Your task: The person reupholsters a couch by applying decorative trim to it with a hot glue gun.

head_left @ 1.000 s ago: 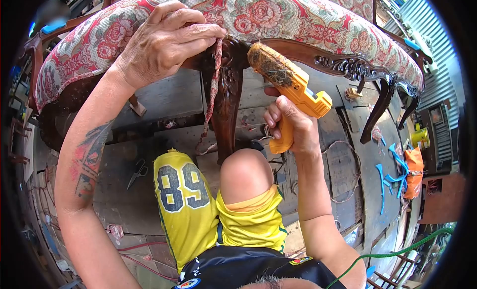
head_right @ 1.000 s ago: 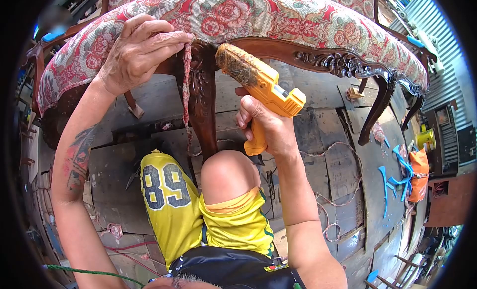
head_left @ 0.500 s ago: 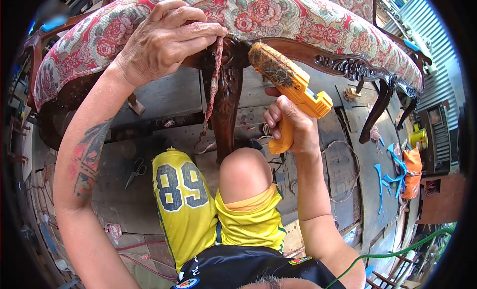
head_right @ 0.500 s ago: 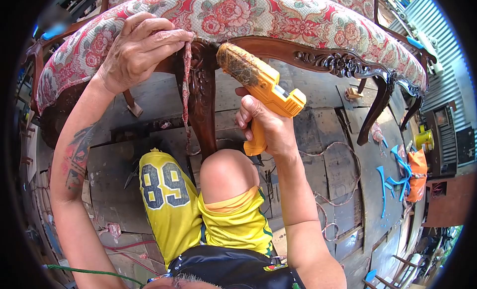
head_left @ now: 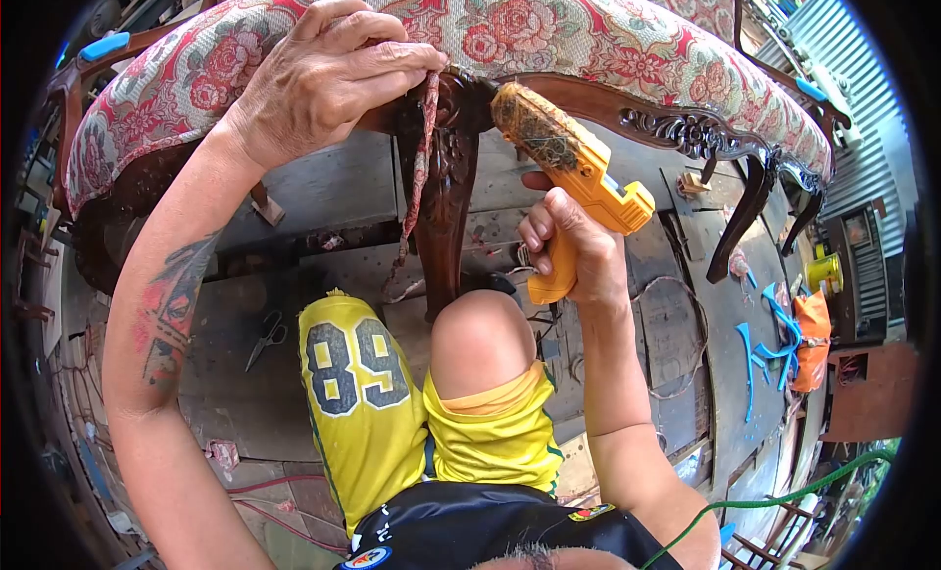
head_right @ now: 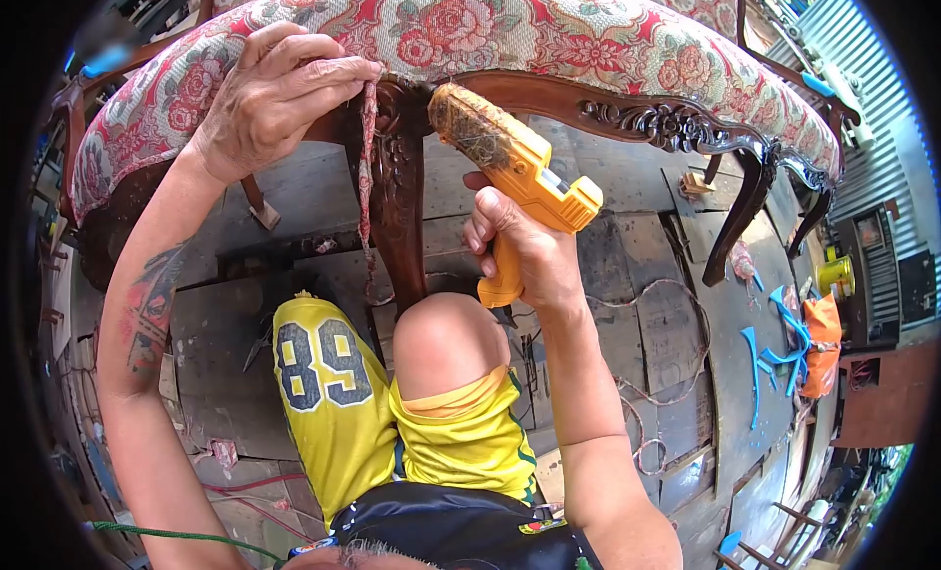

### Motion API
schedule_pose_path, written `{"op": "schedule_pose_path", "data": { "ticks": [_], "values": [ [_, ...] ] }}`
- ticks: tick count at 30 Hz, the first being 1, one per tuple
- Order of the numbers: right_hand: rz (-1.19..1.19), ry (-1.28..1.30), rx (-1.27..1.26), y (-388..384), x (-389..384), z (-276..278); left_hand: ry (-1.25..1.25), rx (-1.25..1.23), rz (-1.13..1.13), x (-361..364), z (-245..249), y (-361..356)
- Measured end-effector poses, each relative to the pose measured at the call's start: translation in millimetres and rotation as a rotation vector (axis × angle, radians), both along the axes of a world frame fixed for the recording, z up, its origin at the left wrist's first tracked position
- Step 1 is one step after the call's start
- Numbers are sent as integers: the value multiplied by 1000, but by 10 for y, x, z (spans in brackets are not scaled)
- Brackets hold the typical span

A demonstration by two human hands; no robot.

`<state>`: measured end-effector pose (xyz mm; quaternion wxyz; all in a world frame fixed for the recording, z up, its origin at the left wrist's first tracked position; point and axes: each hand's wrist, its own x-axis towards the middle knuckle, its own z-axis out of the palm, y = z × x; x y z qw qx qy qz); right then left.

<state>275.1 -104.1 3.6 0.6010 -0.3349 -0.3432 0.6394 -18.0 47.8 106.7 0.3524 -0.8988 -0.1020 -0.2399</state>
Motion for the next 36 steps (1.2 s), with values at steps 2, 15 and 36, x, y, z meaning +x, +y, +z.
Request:
{"op": "schedule_pose_path", "data": {
  "ticks": [2, 15, 36],
  "values": [
    [-3, -4, 1, -1, 4, 12, 2, -2, -1, -3, -4, 6],
    [-12, -52, -12, -27, 23, 75, 4, -8, 3, -7, 1, 0],
    [-67, -217, -27, -67, 70, 323, -11, 1, 0, -10, -22, 14]
  ]
}}
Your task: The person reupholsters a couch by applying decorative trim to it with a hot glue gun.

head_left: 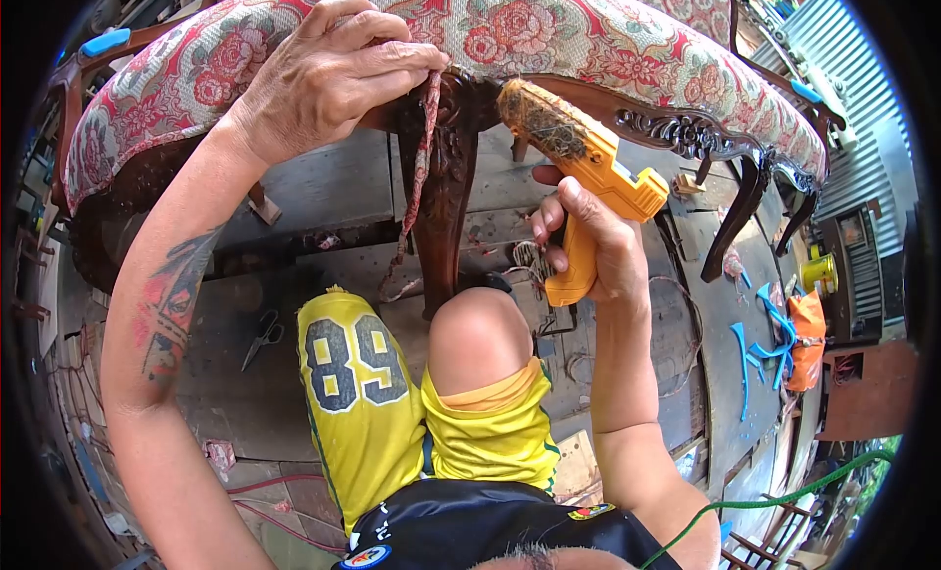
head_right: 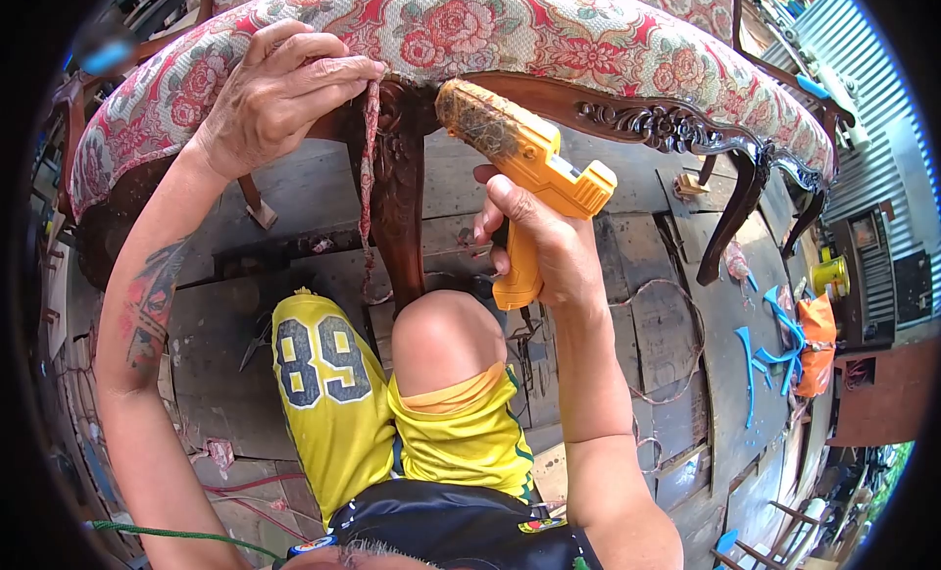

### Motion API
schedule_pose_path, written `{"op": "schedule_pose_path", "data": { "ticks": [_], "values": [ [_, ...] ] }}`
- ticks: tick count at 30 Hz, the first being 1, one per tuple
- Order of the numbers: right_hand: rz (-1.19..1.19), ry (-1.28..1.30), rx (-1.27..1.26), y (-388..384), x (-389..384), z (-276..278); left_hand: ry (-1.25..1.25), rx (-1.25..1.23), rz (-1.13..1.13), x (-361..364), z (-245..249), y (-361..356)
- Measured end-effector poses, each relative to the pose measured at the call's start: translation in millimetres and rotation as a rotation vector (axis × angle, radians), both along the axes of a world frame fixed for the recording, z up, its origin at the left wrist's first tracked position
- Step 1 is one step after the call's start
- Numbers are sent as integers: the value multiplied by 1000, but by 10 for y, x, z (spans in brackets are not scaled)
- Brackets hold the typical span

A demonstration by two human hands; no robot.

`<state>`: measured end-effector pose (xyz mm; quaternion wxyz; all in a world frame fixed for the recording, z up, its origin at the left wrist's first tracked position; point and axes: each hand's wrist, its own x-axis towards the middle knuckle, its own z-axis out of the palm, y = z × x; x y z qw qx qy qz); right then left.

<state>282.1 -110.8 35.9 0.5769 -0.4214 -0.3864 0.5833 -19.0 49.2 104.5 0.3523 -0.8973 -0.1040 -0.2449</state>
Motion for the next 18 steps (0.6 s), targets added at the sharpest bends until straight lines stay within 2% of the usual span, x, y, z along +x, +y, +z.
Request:
{"op": "schedule_pose_path", "data": {
  "ticks": [6, 14, 16, 18],
  "values": [
    [32, -59, -31, 22, 105, 225, 2, 4, 9, 4, 0, -5],
    [1, -477, -59, 30, 124, 748, 22, -20, -8, 3, 50, -24],
    [-15, -701, -52, 10, 21, 941, 20, -25, -1, 4, 48, -30],
    [-27, -730, -13, -10, -42, 976, 25, 6, 9, -3, 40, -22]
  ]
}}
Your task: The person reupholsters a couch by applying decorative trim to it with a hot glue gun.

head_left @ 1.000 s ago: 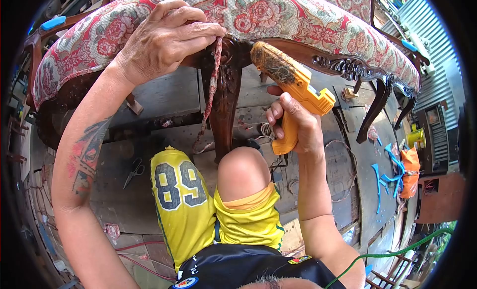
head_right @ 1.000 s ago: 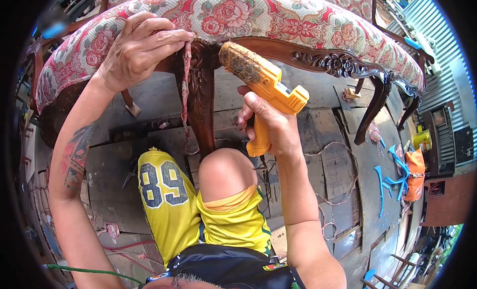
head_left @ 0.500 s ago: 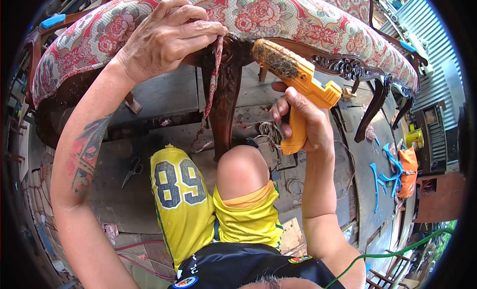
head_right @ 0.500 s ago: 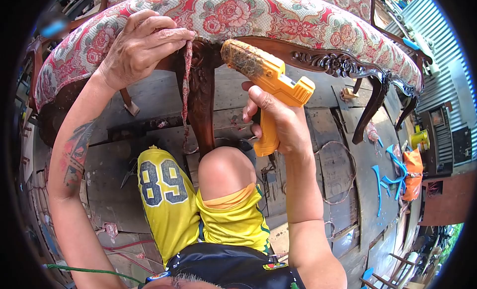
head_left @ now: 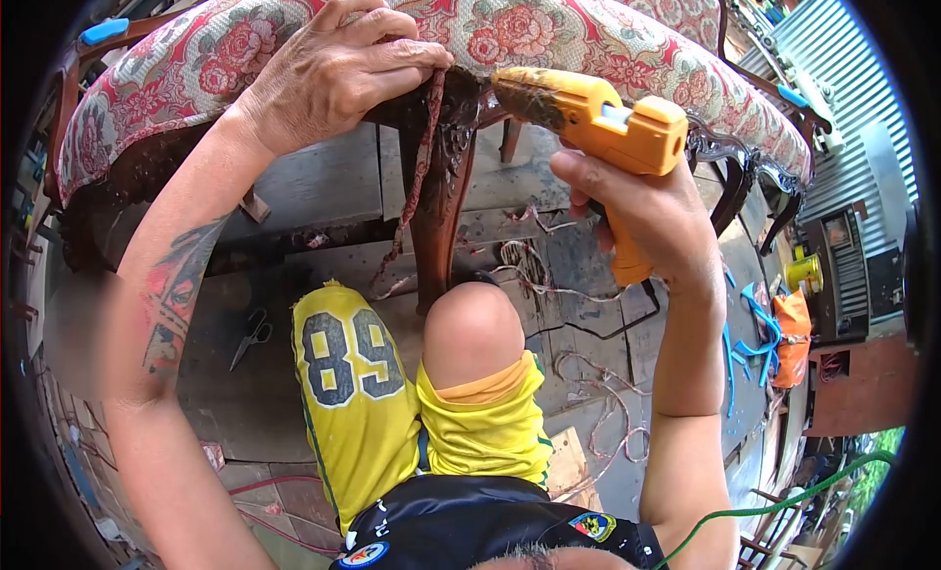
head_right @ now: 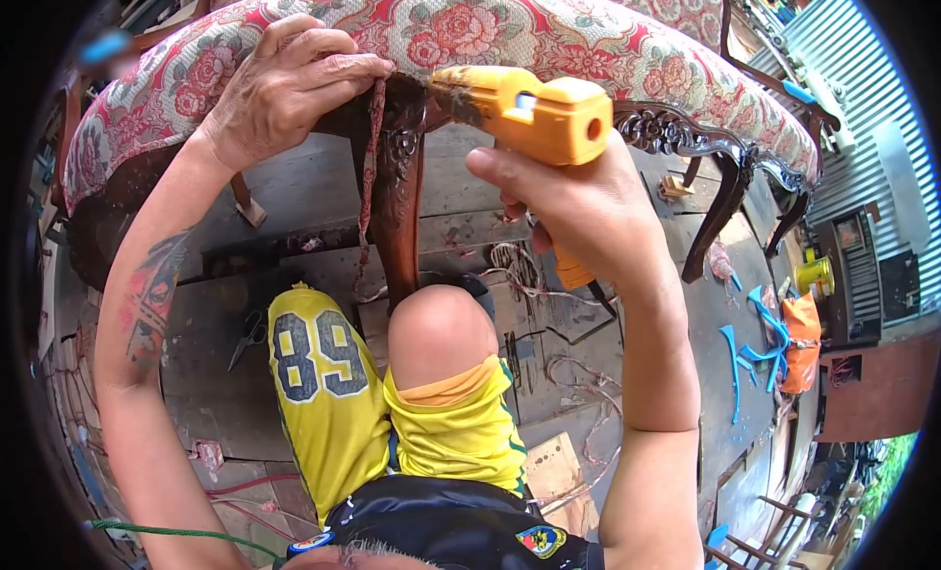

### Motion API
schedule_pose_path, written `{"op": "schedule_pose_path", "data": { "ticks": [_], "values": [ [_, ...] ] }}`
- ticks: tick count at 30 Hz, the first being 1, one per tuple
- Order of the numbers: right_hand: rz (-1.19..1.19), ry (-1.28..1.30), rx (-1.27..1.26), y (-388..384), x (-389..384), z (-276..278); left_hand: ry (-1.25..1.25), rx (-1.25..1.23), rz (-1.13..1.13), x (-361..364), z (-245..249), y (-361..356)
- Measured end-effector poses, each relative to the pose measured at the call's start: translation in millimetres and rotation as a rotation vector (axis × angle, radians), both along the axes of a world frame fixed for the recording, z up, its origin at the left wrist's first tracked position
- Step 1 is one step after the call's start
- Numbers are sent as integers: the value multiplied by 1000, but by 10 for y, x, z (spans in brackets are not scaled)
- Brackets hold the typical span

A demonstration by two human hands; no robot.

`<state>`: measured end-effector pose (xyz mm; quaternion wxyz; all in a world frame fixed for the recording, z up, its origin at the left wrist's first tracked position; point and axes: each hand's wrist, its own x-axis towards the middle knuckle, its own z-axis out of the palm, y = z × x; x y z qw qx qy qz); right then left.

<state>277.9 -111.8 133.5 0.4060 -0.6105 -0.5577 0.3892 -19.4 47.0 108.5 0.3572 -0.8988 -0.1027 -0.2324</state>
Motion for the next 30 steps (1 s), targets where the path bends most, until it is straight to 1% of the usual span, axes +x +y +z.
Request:
{"op": "schedule_pose_path", "data": {
  "ticks": [2, 3, 6, 7, 8, 10, 12, 14, 17, 18, 21, 22, 23, 24, 25, 26, 27, 29, 30],
  "values": [
    [56, -207, 68, -28, -73, 78, -24, -2, -3, -2, -40, 21],
    [88, -341, 147, -47, -128, 87, -42, -5, -3, -4, -54, 26],
    [128, -632, 542, -96, -173, -117, -44, -16, 7, 13, -52, -1],
    [94, -756, 566, -145, -193, -152, -44, -13, 3, 24, -44, -7],
    [90, -757, 568, -202, -189, -180, -42, -13, 8, 25, -40, -14],
    [77, -636, 685, -339, -188, -227, -38, -11, 14, 26, -57, -23],
    [-11, -623, 610, -604, -169, -247, -64, -2, 16, 30, -80, -13],
    [-88, -594, 602, -910, 12, -438, -59, -2, 14, 30, -93, -1],
    [-372, -435, 530, -1453, 415, -1081, -45, 3, 3, 24, -86, 7],
    [-470, -424, 519, -1591, 558, -1253, -35, 6, -6, 33, -72, 8],
    [-608, -552, 406, -2156, 1319, -2014, -10, -59, 11, 45, -10, -14],
    [-666, -584, 303, -2435, 1542, -2264, 20, -39, 32, -74, -90, 148],
    [-718, -616, 196, -2710, 1770, -2519, 20, -33, -31, -85, -91, 196],
    [-806, -662, 73, -3007, 1915, -2732, 87, -81, -12, -98, -34, 238],
    [-848, -560, -1, -3365, 2097, -3013, 66, -288, 213, 191, 146, 41],
    [-931, -529, -160, -3710, 2169, -3203, 32, -454, 457, 478, 327, -164],
    [-1001, -497, -326, -4055, 2235, -3385, -2, -515, 591, 556, 343, -307],
    [-1125, -347, -479, -4522, 2146, -3555, -59, -613, 875, 694, 391, -612],
    [-1134, -410, -572, -4737, 2013, -3655, -15, -521, 674, 621, 345, -547]
  ]
}}
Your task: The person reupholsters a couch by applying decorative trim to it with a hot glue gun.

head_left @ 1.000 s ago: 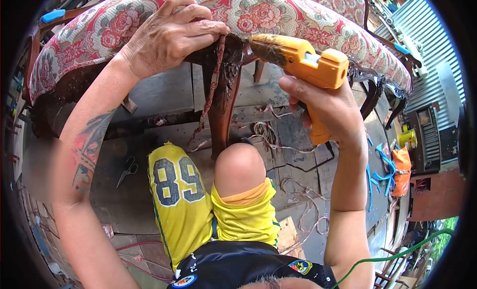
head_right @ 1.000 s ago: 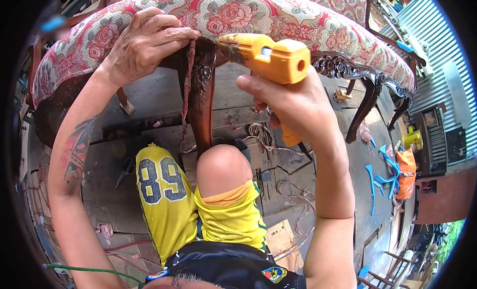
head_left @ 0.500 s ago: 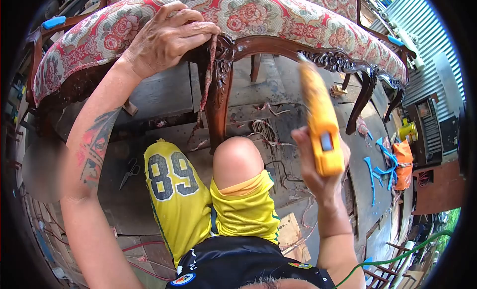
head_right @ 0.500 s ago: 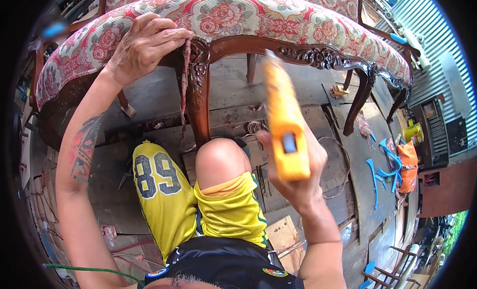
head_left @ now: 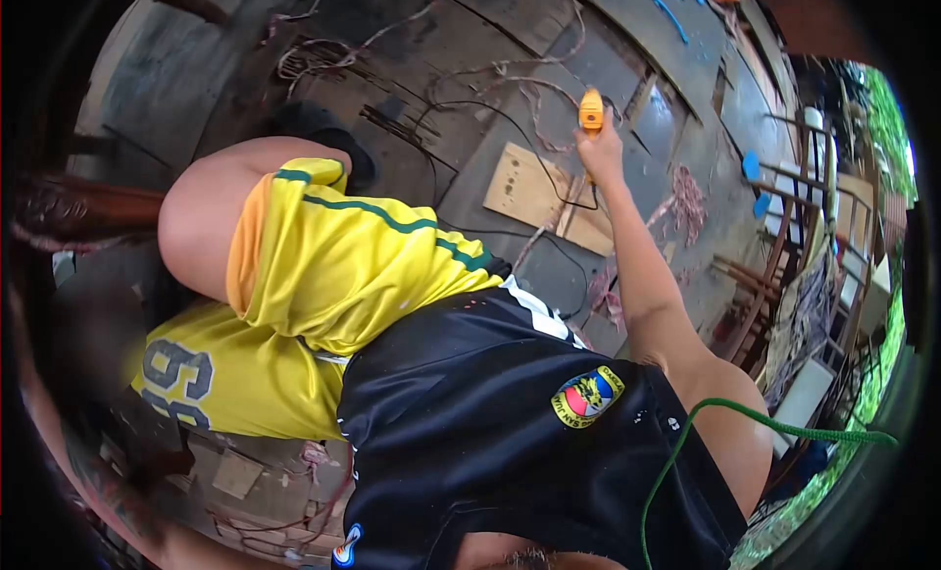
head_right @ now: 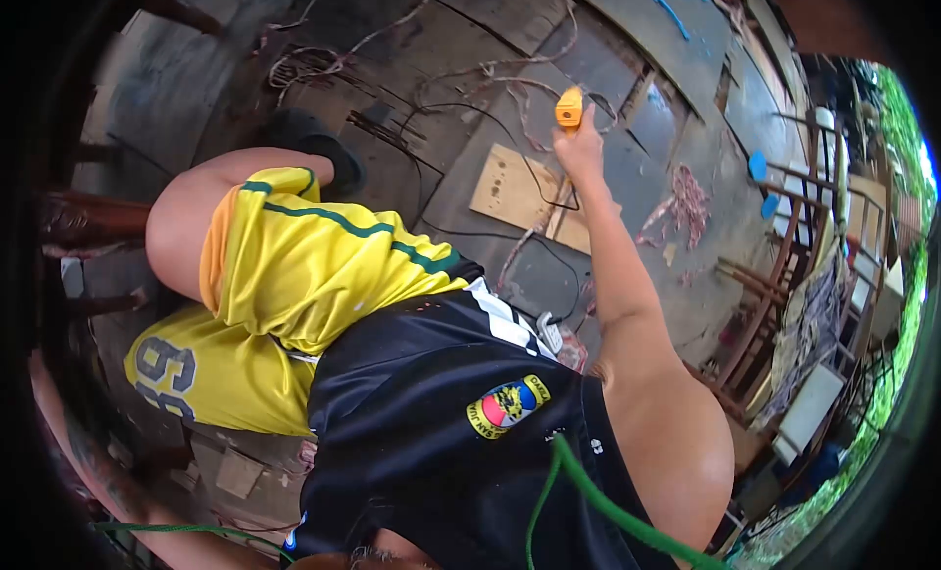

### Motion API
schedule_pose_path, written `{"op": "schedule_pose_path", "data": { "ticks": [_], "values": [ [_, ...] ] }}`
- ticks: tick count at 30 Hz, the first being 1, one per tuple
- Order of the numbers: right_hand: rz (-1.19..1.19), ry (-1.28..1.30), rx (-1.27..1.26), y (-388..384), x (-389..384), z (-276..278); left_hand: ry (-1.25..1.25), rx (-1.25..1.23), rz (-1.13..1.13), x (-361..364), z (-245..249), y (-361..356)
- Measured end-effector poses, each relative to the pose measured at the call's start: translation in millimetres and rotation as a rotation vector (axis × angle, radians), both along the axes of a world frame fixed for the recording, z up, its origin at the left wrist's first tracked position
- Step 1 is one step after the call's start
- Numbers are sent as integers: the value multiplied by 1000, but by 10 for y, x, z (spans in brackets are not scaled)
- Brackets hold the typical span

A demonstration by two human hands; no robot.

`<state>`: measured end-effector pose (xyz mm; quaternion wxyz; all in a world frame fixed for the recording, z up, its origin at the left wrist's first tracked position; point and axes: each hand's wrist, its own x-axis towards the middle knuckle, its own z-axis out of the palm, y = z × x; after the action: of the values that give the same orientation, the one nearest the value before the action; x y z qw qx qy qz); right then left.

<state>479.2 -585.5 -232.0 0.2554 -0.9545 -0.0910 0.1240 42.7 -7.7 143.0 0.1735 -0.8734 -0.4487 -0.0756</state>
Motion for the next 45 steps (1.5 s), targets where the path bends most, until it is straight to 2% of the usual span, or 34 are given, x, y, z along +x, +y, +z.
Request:
{"op": "schedule_pose_path", "data": {
  "ticks": [1, 2, 4, 5, 6, 7, 8, 9, 10, 11, 12, 13, 14, 16, 17, 19, 20, 21, 22, 24, 26, 27, 28, 31, 33, 36, 38, 40, 42, 43, 45],
  "values": [
    [-11, -9, -96, -174, -82, -123, 12, 93, -198, -66, -20, 74],
    [-24, -6, -90, -381, -205, -334, 21, 195, -389, -181, 0, 126],
    [24, -157, -301, -691, -533, -999, 42, 410, -754, -454, -62, 308],
    [49, -187, -280, -811, -730, -1187, 65, 521, -927, -605, -45, 411],
    [94, -220, -242, -843, -898, -1298, 91, 549, -899, -777, -105, 581],
    [188, -271, -241, -871, -1071, -1315, 126, 434, -793, -996, -206, 768],
    [179, -170, -237, -979, -1146, -1592, 135, 444, -709, -993, -251, 678],
    [63, -81, -307, -833, -1304, -1559, 149, 454, -623, -991, -295, 574],
    [106, -106, -427, -946, -1329, -1982, 122, 511, -570, -991, -367, 512],
    [152, -141, -622, -817, -1413, -1851, 55, 515, -679, -862, -350, 503],
    [135, 160, -670, -691, -1387, -1788, 45, 541, -681, -772, -348, 473],
    [-5, 310, -642, -569, -1349, -1728, 64, 553, -641, -685, -320, 418],
    [-17, 299, -901, -453, -1263, -1827, 74, 551, -616, -606, -310, 378],
    [41, 221, -966, 77, -1057, -1468, 100, 557, -591, -496, -301, 384],
    [118, 159, -772, 599, -1001, -736, 101, 576, -566, -521, -330, 400],
    [424, -180, 33, 1177, -435, -1014, 21, 570, -590, -480, -371, 397],
    [493, -287, 338, 1954, -516, -355, 14, 583, -578, -473, -361, 382],
    [602, -294, 535, 2648, -684, 435, 3, 583, -569, -459, -370, 364],
    [776, -211, 845, 3599, -1178, 1707, -22, 587, -554, -503, -403, 355],
    [948, -60, 1100, 4337, -1621, 2246, -73, 610, -549, -505, -468, 359],
    [1067, 5, 1182, 4865, -2160, 2669, -135, 625, -478, -486, -557, 349],
    [1135, -85, 1183, 5066, -2362, 2799, -174, 620, -476, -443, -575, 314],
    [1107, 30, 1106, 5201, -2576, 2897, -185, 623, -475, -440, -584, 297],
    [1056, 0, 1011, 5427, -2950, 2912, -326, 529, -419, -433, -640, 246],
    [1066, -48, 974, 5471, -2989, 2900, -372, 528, -408, -407, -694, 234],
    [1044, 13, 959, 5477, -2934, 2929, -427, 523, -401, -375, -758, 262],
    [1000, 24, 1017, 5484, -2841, 2961, -437, 523, -407, -376, -767, 264],
    [1063, 68, 1070, 5525, -2694, 2994, -442, 501, -407, -378, -777, 242],
    [1130, 331, 1183, 5600, -2598, 3044, -452, 506, -399, -371, -811, 254],
    [1148, 378, 1102, 5567, -2514, 3086, -461, 512, -396, -362, -824, 258],
    [1183, 420, 1129, 5637, -2440, 3103, -459, 510, -391, -349, -823, 253]
  ]
}}
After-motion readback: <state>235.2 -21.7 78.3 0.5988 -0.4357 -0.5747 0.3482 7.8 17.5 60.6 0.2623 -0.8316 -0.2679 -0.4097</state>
